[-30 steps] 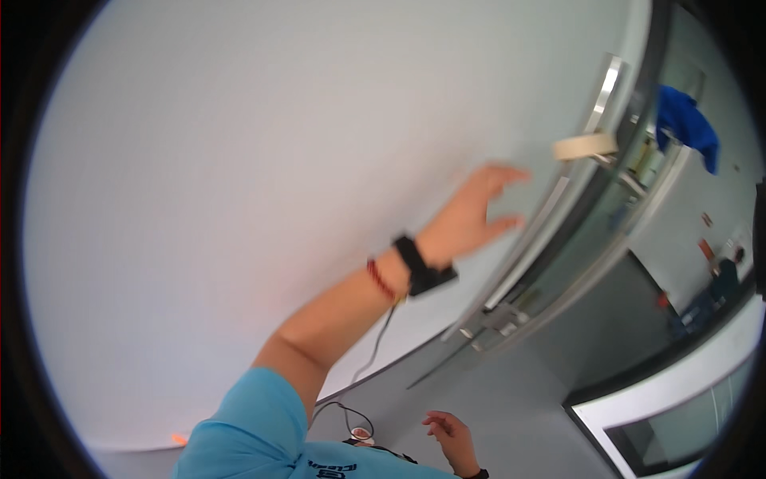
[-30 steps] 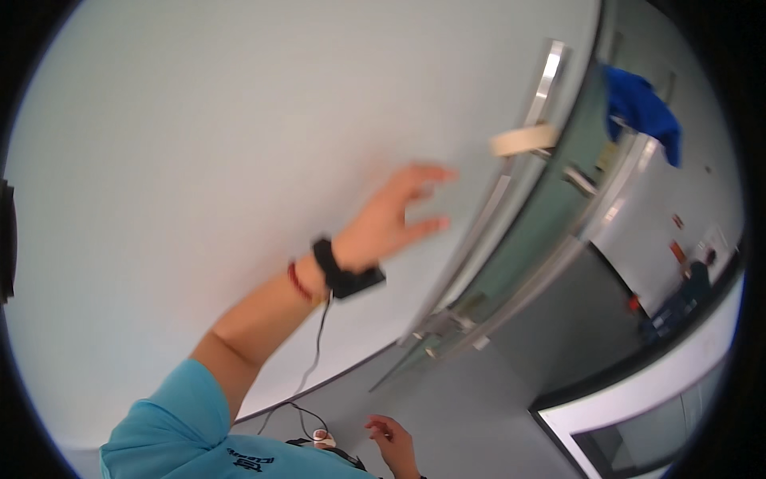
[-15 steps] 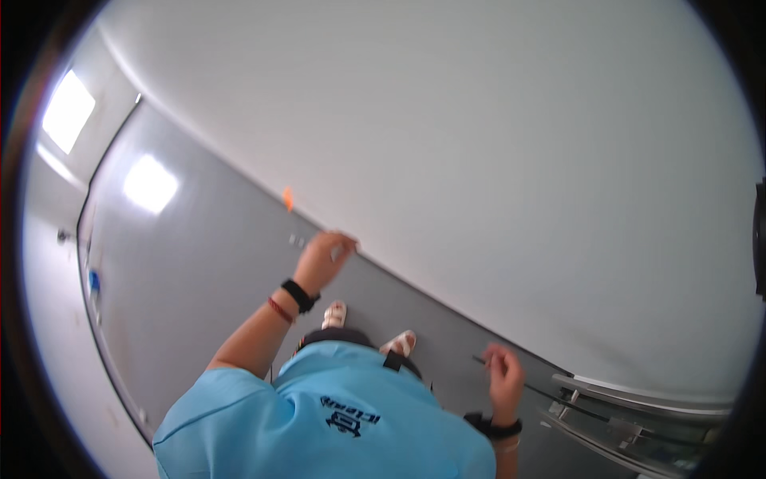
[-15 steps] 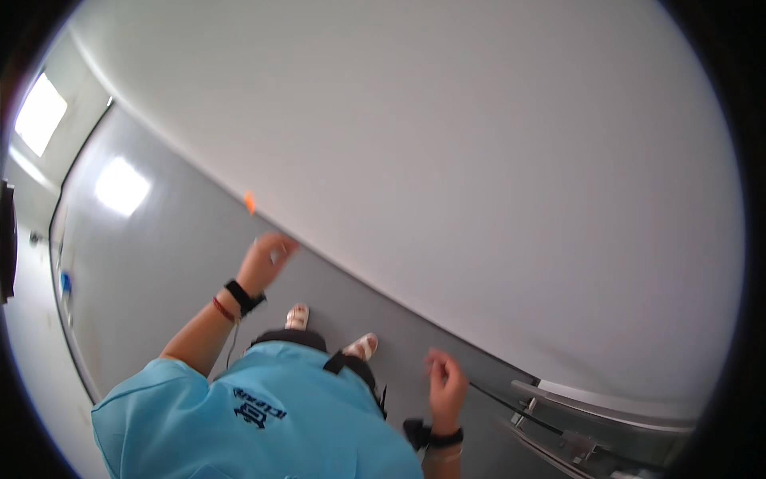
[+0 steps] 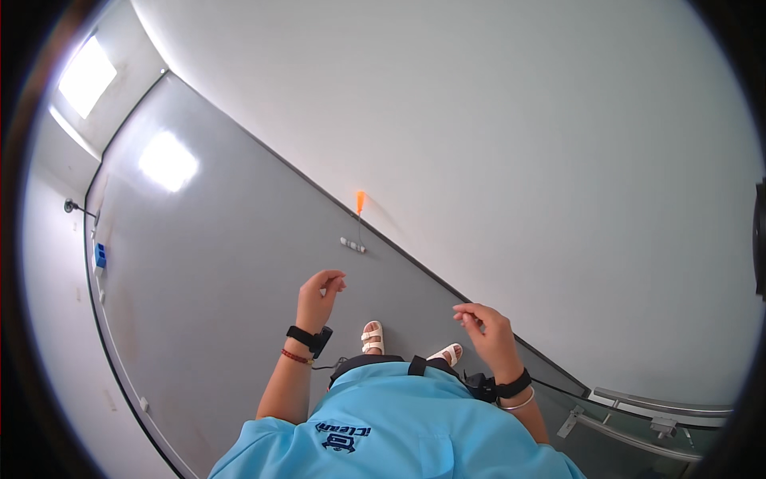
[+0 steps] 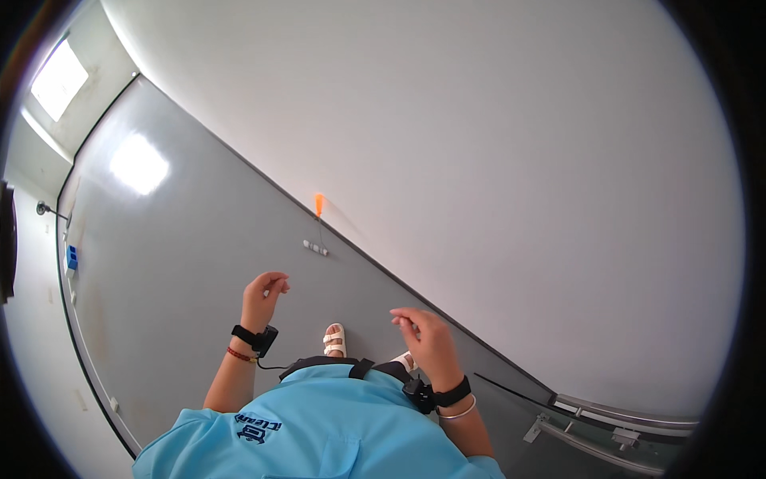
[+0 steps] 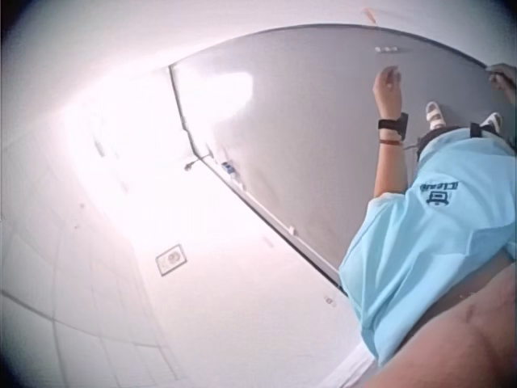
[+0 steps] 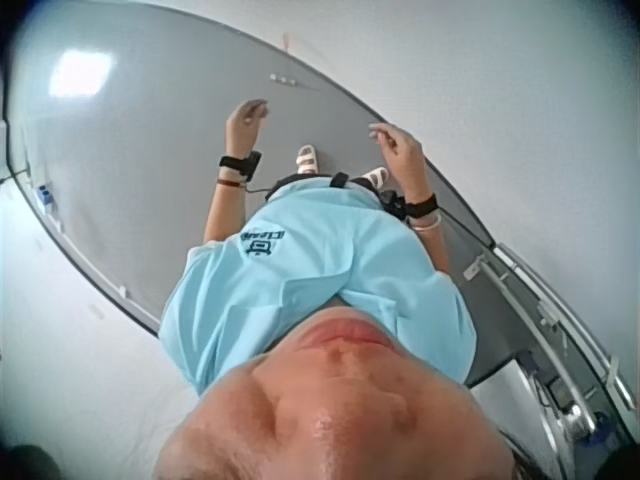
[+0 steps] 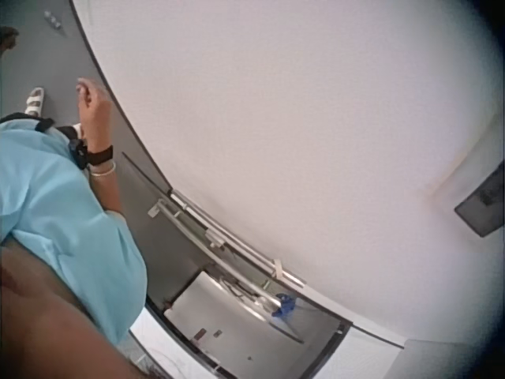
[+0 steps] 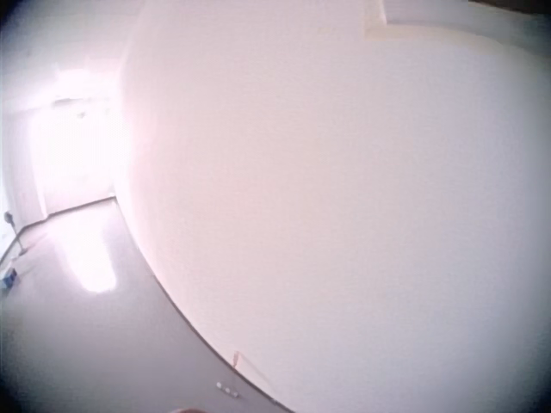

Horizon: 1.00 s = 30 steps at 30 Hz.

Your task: Applying masking tape around a wall-mounted panel and then using a paint roller over the taped area.

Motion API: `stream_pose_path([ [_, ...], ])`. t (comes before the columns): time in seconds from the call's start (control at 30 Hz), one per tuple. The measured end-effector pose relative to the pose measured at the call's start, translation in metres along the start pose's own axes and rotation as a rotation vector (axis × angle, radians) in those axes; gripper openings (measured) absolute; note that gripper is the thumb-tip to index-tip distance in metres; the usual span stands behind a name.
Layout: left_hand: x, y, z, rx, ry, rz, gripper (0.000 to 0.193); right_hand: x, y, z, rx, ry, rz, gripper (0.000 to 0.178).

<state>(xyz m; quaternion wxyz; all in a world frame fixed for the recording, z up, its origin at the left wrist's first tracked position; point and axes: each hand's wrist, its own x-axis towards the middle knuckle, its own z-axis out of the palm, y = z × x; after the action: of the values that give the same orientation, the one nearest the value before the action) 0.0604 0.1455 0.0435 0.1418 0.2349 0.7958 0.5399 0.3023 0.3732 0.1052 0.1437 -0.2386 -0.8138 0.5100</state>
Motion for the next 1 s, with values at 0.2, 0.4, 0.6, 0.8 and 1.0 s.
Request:
stream_pose_path([
  [0.2, 0.011, -0.017, -0.108, 0.045, 0.186, -0.011, 0.010, 0.075, -0.036, 0.076, -0.271, -0.241, -0.165, 0.018],
  [0.4, -0.013, -0.060, -0.139, -0.145, 0.374, -0.129, 0.009, 0.160, 0.001, 0.145, -0.404, -0.591, -0.263, 0.027],
  [0.6, -0.045, -0.075, -0.149, -0.138, 0.528, -0.281, 0.009, 0.274, 0.051, 0.231, -0.790, -0.819, -0.308, 0.024],
  [0.8, -0.070, -0.072, -0.157, -0.003, 0.655, -0.470, 0.010, 0.366, 0.108, 0.326, -1.144, -0.922, -0.301, 0.021],
  [1.0, -0.054, -0.057, -0.145, -0.045, 0.663, -0.691, 0.012, 0.428, 0.151, 0.384, -1.426, -0.890, -0.318, 0.026],
])
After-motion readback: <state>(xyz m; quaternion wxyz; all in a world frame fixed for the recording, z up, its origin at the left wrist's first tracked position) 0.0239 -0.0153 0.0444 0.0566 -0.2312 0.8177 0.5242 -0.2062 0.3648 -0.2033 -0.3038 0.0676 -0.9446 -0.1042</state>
